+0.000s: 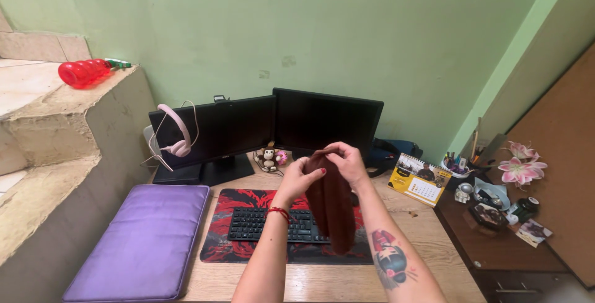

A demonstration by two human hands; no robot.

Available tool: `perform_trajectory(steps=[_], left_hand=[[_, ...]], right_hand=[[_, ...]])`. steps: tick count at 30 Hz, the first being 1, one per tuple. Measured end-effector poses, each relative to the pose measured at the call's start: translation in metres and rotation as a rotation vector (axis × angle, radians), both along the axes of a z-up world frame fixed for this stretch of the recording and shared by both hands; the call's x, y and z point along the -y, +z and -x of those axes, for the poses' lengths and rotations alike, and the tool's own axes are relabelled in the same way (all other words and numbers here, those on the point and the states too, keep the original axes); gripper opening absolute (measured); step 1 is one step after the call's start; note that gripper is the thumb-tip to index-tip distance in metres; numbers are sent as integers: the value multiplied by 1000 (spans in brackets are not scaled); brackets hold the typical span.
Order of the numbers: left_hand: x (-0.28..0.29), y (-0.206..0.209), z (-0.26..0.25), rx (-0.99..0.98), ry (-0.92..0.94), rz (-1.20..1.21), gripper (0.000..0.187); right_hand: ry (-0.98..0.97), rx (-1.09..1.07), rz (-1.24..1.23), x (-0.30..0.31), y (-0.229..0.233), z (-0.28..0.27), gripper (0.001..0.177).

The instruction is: The recorder moves furniture and organizes objects on a desk and storage ottoman.

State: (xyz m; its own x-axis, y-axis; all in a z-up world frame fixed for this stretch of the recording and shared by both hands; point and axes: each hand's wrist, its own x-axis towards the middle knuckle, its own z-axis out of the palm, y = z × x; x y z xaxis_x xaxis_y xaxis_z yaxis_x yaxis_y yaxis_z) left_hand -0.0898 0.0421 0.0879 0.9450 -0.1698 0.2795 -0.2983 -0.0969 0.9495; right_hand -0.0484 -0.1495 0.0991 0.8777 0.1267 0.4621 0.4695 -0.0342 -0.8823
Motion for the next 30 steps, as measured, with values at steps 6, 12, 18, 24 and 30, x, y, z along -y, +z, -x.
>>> perform_trajectory(steps=[6,12,18,24,30], left_hand=[[7,-27,-32,79,-67,118,29],[21,-23,-49,90,-74,245,20],[10,-40,-94,145,93,476,17],[2,-83,-122,184,306,455,24],[33,-34,-93,275,181,271,48]], right_hand=[[44,-61,-174,19,-24,-12,15],[111,-70,-100,23,-41,-23,23],[168,-326,382,33,-29,-11,28],[37,-302,-241,34,-57,-68,18],[477,-416,-445,-6,7,-51,34]])
